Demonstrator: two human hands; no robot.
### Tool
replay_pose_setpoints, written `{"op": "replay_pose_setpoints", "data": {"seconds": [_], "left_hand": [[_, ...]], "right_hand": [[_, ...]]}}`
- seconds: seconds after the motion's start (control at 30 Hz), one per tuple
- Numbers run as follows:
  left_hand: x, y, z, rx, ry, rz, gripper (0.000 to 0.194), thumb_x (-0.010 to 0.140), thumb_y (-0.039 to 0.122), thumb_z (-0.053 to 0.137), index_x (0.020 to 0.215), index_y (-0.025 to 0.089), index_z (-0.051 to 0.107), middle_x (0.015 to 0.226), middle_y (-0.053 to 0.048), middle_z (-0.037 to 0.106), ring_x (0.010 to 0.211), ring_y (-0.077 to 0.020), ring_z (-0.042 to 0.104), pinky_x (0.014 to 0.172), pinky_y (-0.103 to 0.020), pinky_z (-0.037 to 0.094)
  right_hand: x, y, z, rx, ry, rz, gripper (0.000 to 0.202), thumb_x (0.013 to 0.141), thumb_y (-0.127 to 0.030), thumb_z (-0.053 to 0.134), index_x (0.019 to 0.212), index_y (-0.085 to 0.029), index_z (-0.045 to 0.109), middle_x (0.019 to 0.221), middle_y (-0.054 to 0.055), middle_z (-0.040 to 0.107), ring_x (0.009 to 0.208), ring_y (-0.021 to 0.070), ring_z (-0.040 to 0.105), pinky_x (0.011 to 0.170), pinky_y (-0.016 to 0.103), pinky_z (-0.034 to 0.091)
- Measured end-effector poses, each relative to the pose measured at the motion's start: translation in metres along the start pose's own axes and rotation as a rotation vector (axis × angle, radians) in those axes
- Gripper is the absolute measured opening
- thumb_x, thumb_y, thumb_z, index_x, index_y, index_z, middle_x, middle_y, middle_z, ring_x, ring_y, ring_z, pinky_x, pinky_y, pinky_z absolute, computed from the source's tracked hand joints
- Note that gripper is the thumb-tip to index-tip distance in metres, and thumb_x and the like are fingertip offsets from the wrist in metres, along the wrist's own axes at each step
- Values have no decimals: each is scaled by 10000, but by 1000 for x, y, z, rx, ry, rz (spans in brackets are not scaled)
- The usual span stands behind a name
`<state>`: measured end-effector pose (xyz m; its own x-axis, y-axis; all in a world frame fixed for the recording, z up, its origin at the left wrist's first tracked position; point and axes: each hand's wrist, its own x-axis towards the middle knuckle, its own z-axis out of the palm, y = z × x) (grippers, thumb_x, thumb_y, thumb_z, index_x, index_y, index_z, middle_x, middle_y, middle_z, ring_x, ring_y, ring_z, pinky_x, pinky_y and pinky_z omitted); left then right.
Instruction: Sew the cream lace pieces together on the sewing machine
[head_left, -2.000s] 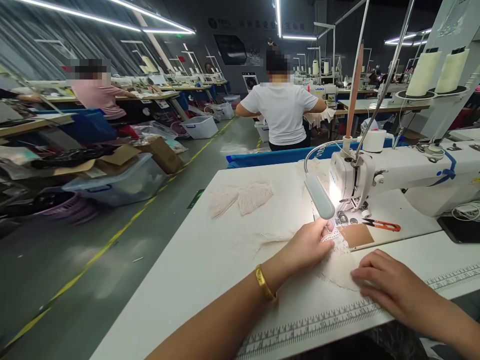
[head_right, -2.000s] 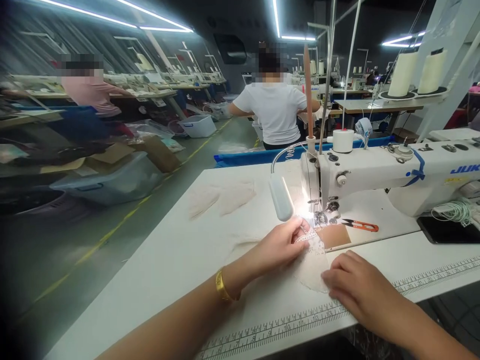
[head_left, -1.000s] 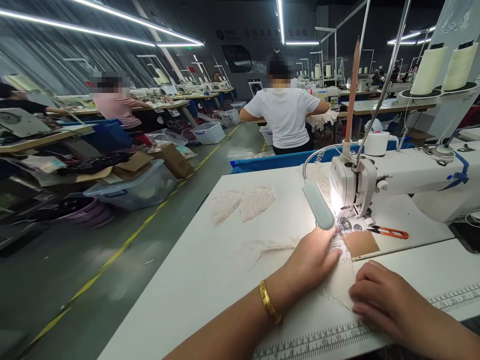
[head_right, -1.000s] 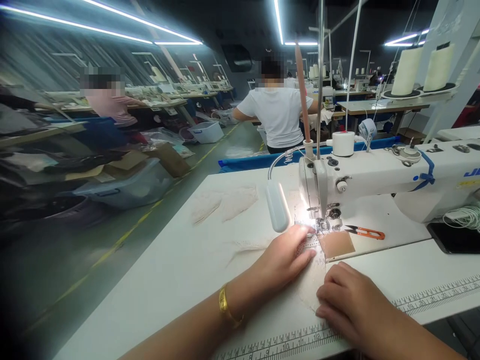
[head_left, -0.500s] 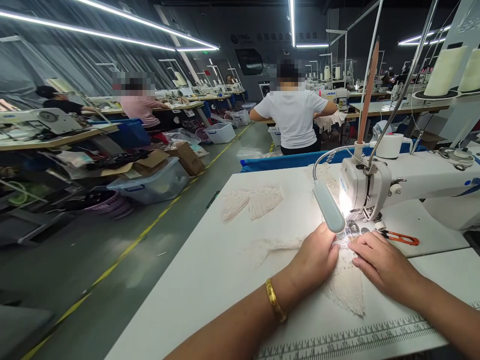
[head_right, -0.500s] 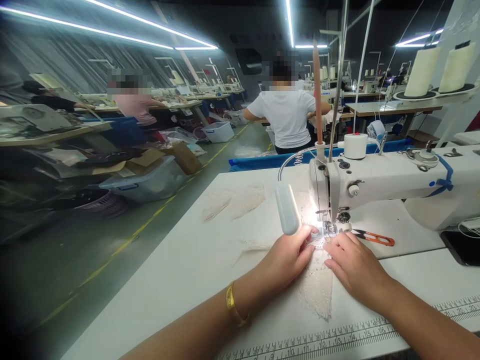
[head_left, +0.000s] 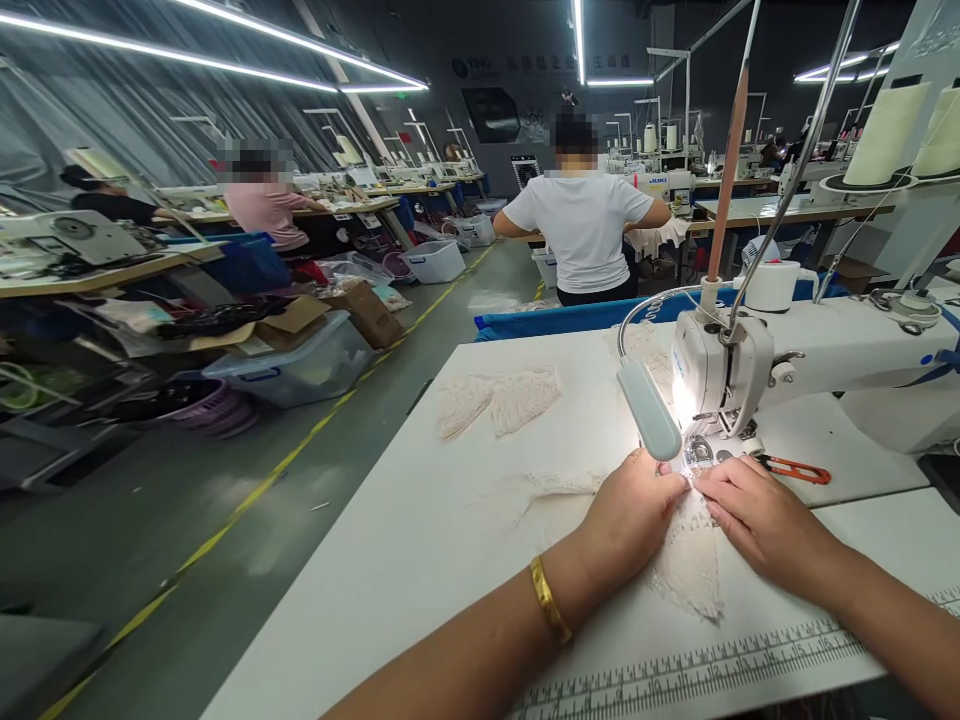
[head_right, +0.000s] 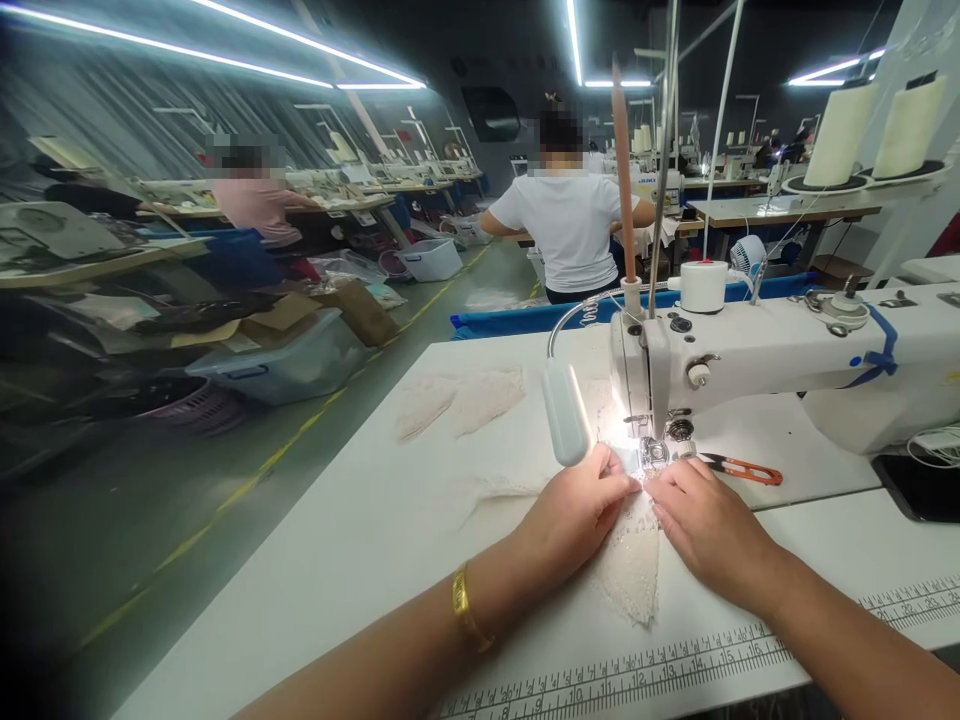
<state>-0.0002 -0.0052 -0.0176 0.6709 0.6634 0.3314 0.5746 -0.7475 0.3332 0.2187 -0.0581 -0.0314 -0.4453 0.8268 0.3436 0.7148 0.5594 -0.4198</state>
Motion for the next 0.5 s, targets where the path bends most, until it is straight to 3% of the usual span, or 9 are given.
{"op": "replay_pose_setpoints", "data": {"seconds": [0.1, 0.23, 0.37, 0.5], "left_hand": [[-3, 1, 1, 143, 26, 31, 223, 880, 79, 494, 710, 169, 606, 864, -67, 532, 747, -193, 450, 594, -295, 318], [-4, 1, -1, 231, 85, 114, 264, 915, 47, 461, 701, 172, 554, 855, -83, 566, 788, -217, 469, 636, -328, 358], [-4, -2, -1, 198, 61, 206, 306, 950, 14, 427, 707, 164, 536, 886, -88, 617, 788, -202, 501, 678, -339, 412], [-3, 0, 0, 144, 27, 179, 276, 989, 78, 443, 750, 174, 545, 829, -64, 619, 743, -194, 505, 677, -343, 439]], "right_hand": [[-4, 2, -7, 70, 29, -54, 349, 999, -45, 414, 1198, -241, 622, 1075, 70, 631, 982, 238, 561, 830, 396, 527], [-9, 3, -6, 69, 21, -135, 463, 908, 36, 433, 1239, -236, 610, 1021, 56, 602, 946, 229, 531, 802, 373, 509], [-9, 1, -1, 33, 29, -152, 476, 876, 58, 434, 1226, -209, 616, 969, 60, 591, 917, 233, 499, 775, 373, 502], [-7, -2, -1, -9, 44, -169, 481, 865, 57, 444, 1232, -198, 623, 945, 64, 600, 882, 230, 491, 736, 361, 490]]}}
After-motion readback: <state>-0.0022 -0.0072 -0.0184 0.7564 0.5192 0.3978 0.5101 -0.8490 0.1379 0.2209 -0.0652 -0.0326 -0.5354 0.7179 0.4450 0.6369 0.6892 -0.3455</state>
